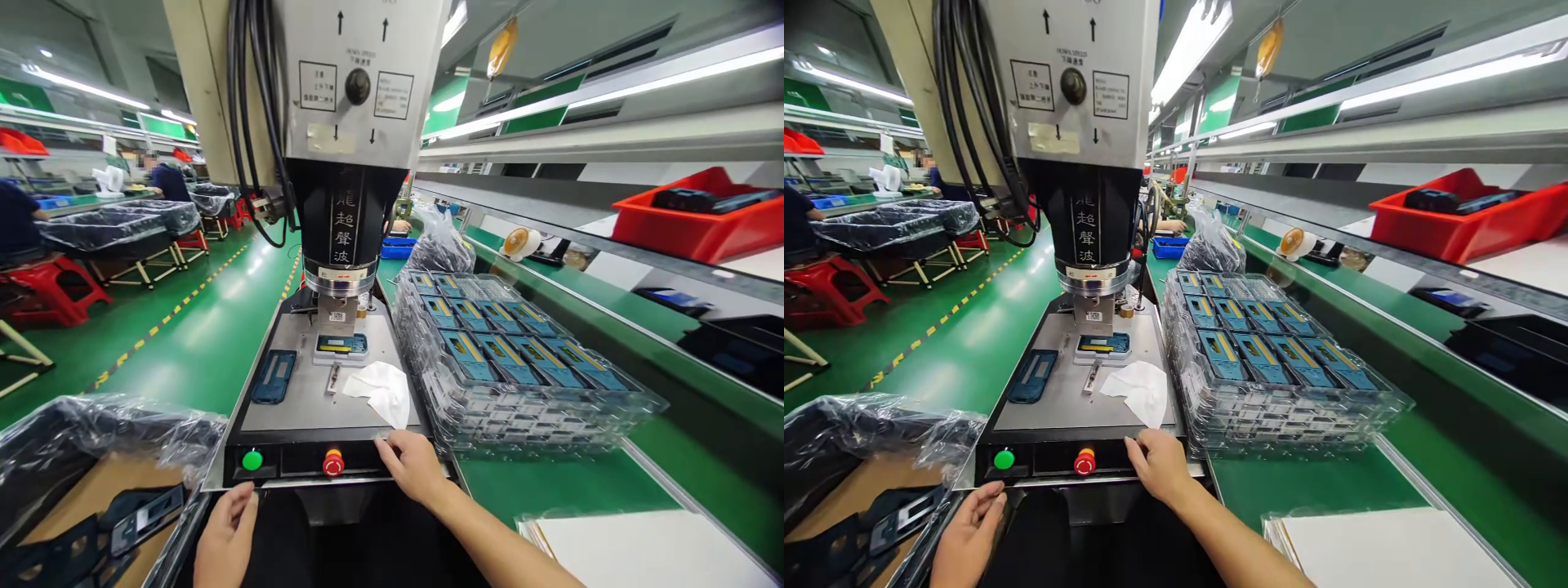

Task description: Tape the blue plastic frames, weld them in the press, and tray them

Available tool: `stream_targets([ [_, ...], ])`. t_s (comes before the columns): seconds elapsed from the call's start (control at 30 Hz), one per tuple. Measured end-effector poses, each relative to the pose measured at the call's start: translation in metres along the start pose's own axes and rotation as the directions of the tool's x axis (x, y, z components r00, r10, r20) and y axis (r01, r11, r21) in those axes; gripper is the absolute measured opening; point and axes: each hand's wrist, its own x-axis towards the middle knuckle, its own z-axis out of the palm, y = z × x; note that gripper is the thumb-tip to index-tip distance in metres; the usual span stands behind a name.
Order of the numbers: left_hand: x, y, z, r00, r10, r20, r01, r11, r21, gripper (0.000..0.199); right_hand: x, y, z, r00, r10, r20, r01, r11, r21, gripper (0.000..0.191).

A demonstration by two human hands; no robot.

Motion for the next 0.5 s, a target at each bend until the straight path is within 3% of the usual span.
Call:
stream_targets([
  [0.1, 0.015, 0.020, 0.009, 0.991, 0.129, 0.038, -0.130, 0.991, 0.025, 0.059, -0.017, 0.021, 0.009, 0.995, 0.037, -0.097, -0.037, 0.999, 0.007, 0.044],
  [0.23, 0.026, 0.034, 0.021, 0.972, 0.227, 0.060, -0.234, 0.956, 0.178, 0.059, -0.025, 0.031, 0.020, 0.982, -0.062, -0.176, 0.060, 0.998, -0.012, 0.040],
  [0.33, 0.026, 0.039, 0.021, 0.974, 0.215, 0.068, -0.225, 0.950, 0.216, 0.064, -0.027, 0.030, 0.022, 0.975, -0.071, -0.212, 0.069, 0.997, -0.016, 0.037],
  [0.5, 0.015, 0.034, 0.017, 0.989, 0.142, 0.044, -0.145, 0.985, 0.094, 0.069, -0.027, 0.027, 0.025, 0.963, -0.072, -0.259, 0.078, 0.997, 0.012, 0.037],
])
